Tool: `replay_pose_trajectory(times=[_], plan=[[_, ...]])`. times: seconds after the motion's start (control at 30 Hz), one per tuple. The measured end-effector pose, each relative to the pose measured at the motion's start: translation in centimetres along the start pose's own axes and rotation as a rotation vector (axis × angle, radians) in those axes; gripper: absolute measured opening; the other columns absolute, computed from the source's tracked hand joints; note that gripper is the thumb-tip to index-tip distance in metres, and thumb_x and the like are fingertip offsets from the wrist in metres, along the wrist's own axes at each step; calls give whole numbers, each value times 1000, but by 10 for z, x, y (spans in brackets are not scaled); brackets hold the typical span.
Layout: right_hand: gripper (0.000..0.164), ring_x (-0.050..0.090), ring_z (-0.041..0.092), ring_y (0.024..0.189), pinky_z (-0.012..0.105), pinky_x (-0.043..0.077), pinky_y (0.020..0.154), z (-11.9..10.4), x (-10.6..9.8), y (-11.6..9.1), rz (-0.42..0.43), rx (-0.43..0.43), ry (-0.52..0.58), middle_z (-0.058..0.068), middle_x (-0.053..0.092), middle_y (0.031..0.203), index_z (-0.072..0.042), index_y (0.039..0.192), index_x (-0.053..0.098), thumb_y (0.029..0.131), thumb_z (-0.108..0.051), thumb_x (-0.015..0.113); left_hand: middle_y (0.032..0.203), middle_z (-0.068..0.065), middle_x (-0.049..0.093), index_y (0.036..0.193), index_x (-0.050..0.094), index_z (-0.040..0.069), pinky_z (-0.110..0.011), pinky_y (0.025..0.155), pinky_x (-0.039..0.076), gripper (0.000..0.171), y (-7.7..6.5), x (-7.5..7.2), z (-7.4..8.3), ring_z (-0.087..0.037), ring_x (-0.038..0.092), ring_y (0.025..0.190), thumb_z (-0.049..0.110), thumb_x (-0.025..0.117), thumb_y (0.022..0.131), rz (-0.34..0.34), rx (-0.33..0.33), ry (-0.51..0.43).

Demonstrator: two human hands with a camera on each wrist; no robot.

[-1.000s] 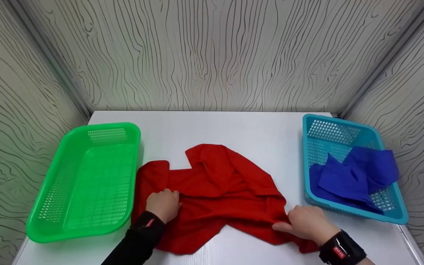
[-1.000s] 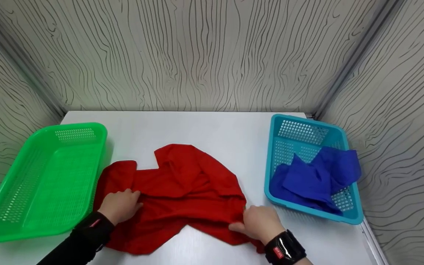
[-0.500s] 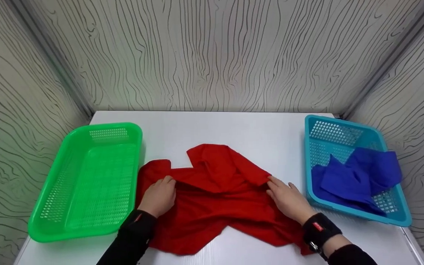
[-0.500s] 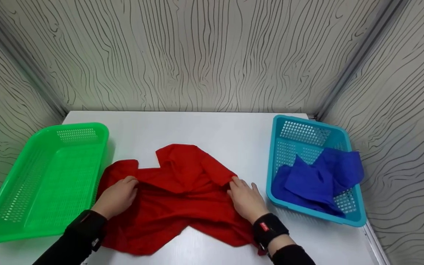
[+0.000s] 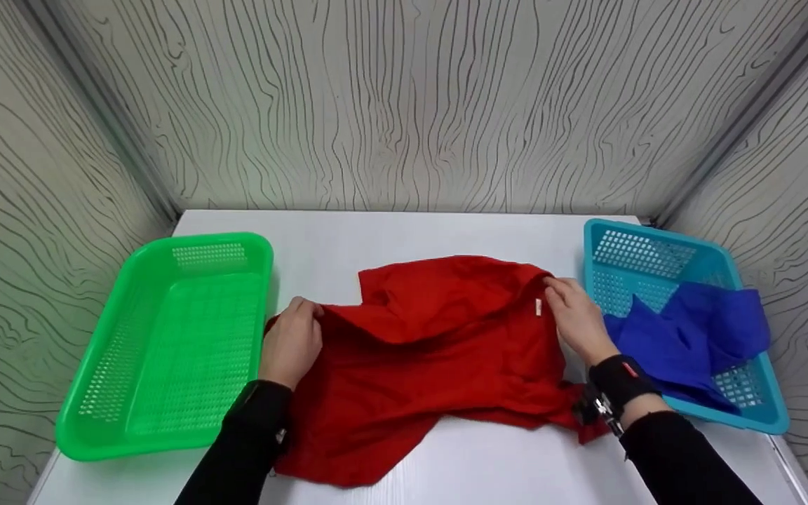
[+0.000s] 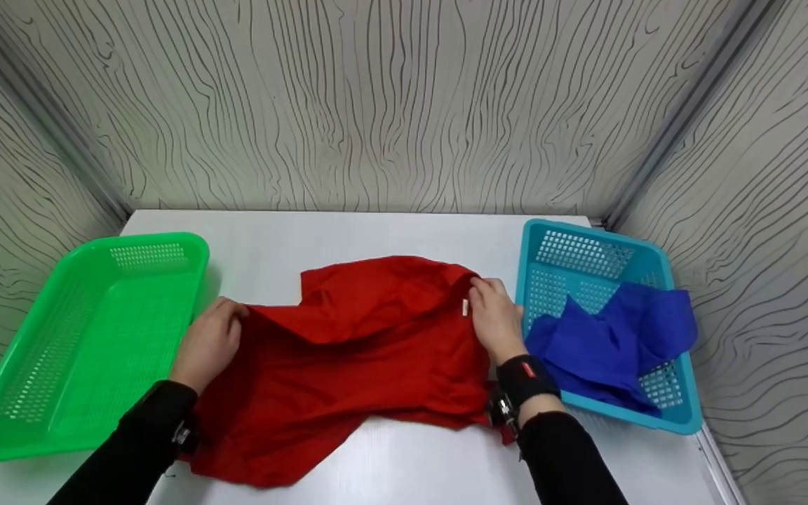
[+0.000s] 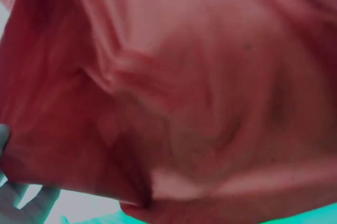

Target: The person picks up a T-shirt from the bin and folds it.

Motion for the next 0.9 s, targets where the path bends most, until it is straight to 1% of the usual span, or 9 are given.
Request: replay_pose_trajectory(times=[0.1, 0.2, 0.27, 0.37, 0.47, 0.57, 0.63, 0.77, 0.9], plan=[[50, 27, 45, 147, 60, 21, 118, 3, 0, 7, -41, 26, 24, 27, 32, 157, 8, 154, 31, 110, -17, 36, 116, -21, 61, 113, 65, -7, -49, 87, 53, 23, 6, -3, -5, -40, 62, 105, -4, 53, 94, 47, -40, -2], [64, 9, 49, 151, 61, 20, 118, 4, 7, 8, -74, 41, 26, 29, 0, 165, 4, 159, 5, 108, -14, 39, 140, -29, 49, 135, 50, -15, -57, 99, 47, 46, 5, 0, -6, -51, 51, 122, -5, 55, 91, 53, -56, 28], [70, 19, 54, 147, 64, 28, 114, 2, 15, 4, -50, -4, -41, 31, -6, 164, 2, 160, 3, 105, -11, 45, 151, -31, 37, 144, 40, -15, -62, 103, 43, 59, 2, 4, -4, -57, 42, 130, -2, 58, 89, 42, -47, 83], [65, 36, 55, 138, 65, 38, 106, -5, 34, -9, -36, -186, -197, 32, 16, 162, 2, 157, 27, 99, -7, 55, 153, -31, 34, 143, 44, -11, -66, 101, 43, 62, -5, 11, 1, -62, 38, 130, 1, 65, 86, 39, 29, 185], [53, 36, 52, 140, 67, 31, 111, -9, 59, -29, -149, -429, -344, 28, 42, 152, 1, 146, 50, 96, -10, 65, 132, -28, 49, 120, 63, -6, -59, 93, 49, 40, -15, 18, 8, -53, 48, 118, 5, 72, 83, 13, 154, 278], [59, 31, 52, 143, 72, 26, 110, 0, 79, -51, -338, -541, -438, 22, 48, 146, -6, 145, 53, 92, -19, 74, 112, -22, 52, 105, 68, 0, -52, 83, 50, 26, -26, 26, 10, -42, 50, 106, 10, 76, 82, -120, 221, 314], [65, 37, 47, 139, 76, 25, 107, 10, 85, -59, -384, -531, -487, 17, 49, 141, -11, 147, 52, 89, -25, 78, 113, -21, 52, 113, 69, 2, -52, 81, 51, 33, -34, 32, 8, -40, 50, 105, 15, 78, 84, -281, 168, 284], [53, 55, 36, 113, 78, 27, 103, 21, 84, -65, -274, -502, -589, 9, 57, 115, -12, 132, 63, 85, -26, 82, 141, -23, 46, 142, 56, 8, -66, 88, 50, 64, -49, 39, -3, -52, 47, 124, 26, 80, 86, -547, -18, 241], [33, 64, 31, 88, 79, 23, 103, 14, 76, -64, -264, -430, -649, 4, 62, 84, -11, 101, 70, 88, -41, 76, 156, -19, 38, 151, 46, 11, -70, 91, 46, 74, -54, 42, -11, -57, 39, 133, 33, 78, 88, -587, -52, 273]])
Point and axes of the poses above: each hand's wrist, its own y-axis towards the middle knuckle, its own x-axis out of the palm, z = x × y, the point moved 4 cm from there along y, towards the middle knuckle
